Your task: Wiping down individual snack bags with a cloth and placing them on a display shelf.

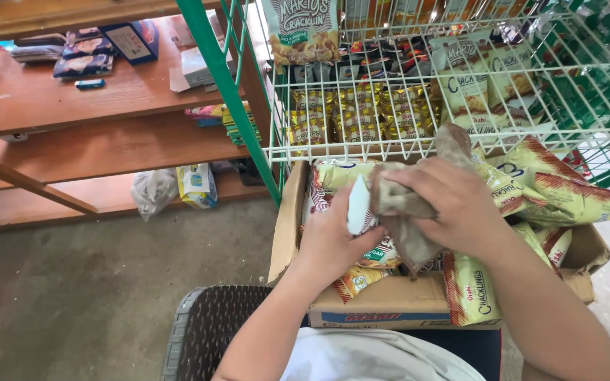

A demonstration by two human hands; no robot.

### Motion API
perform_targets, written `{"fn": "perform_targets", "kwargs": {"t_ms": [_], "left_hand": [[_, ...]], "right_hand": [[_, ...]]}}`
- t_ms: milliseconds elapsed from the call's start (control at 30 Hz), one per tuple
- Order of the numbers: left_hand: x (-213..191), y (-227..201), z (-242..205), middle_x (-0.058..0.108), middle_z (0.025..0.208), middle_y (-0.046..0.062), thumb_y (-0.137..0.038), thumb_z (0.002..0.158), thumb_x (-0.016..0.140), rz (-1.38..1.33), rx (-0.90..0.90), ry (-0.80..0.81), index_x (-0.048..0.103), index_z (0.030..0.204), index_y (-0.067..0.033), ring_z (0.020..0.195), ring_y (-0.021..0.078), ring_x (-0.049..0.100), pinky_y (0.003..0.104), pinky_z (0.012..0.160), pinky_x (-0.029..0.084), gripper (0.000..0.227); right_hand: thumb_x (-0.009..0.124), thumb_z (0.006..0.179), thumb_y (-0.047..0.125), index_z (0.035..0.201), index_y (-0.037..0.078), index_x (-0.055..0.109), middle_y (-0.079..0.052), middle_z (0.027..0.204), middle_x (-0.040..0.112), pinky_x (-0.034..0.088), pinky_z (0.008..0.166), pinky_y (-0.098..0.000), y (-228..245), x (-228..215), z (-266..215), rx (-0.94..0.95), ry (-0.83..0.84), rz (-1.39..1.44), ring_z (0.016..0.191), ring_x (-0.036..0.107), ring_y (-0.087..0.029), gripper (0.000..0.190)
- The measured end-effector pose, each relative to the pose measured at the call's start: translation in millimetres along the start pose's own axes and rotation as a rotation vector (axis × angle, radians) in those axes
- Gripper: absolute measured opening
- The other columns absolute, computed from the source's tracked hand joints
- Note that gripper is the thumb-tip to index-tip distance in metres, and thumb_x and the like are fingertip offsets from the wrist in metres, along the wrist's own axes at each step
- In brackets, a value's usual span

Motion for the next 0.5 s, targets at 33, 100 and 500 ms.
{"fn": "perform_targets", "kwargs": {"t_ms": [33,100,500], "left_hand": [[2,-2,-1,0.077,0.098,0.018,-0.039,0.074,0.081,-0.018,-0.041,0.056,0.049,0.146,-0.0229,0.093,0.0379,0.075,0.047,0.080,0.058,0.080],[3,-5,1,0.076,0.101,0.023,-0.049,0.075,0.080,-0.032,-0.075,0.114,0.049,0.147,-0.0335,0.106,0.0446,0.072,0.052,0.096,0.056,0.080],[6,-1,-1,0.072,0.111,0.028,-0.051,0.075,0.080,-0.035,-0.248,0.148,0.049,0.145,-0.0246,0.116,0.0484,0.067,0.054,0.103,0.051,0.082]], "right_hand": [[0.080,0.082,0.022,0.124,0.009,0.068,-0.006,0.094,0.068,0.054,0.074,-0.0371,-5,-1,-4,0.038,-0.037,0.073,0.083,0.067,-0.025,0.045],[0.076,0.083,0.010,0.109,0.010,0.074,-0.006,0.080,0.066,0.057,0.072,-0.0409,-13,3,-11,0.080,-0.081,0.141,0.080,0.070,-0.030,0.026],[0.069,0.107,0.016,0.101,0.002,0.074,-0.012,0.077,0.071,0.049,0.066,-0.0349,-44,13,-39,0.662,-0.490,0.479,0.072,0.058,-0.014,0.016]]}}
Point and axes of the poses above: each hand's wrist, its own z-axis towards the middle knuckle, its own x-axis out of the palm, y = z × x, the point moved 6 cm from there along z, towards the middle knuckle
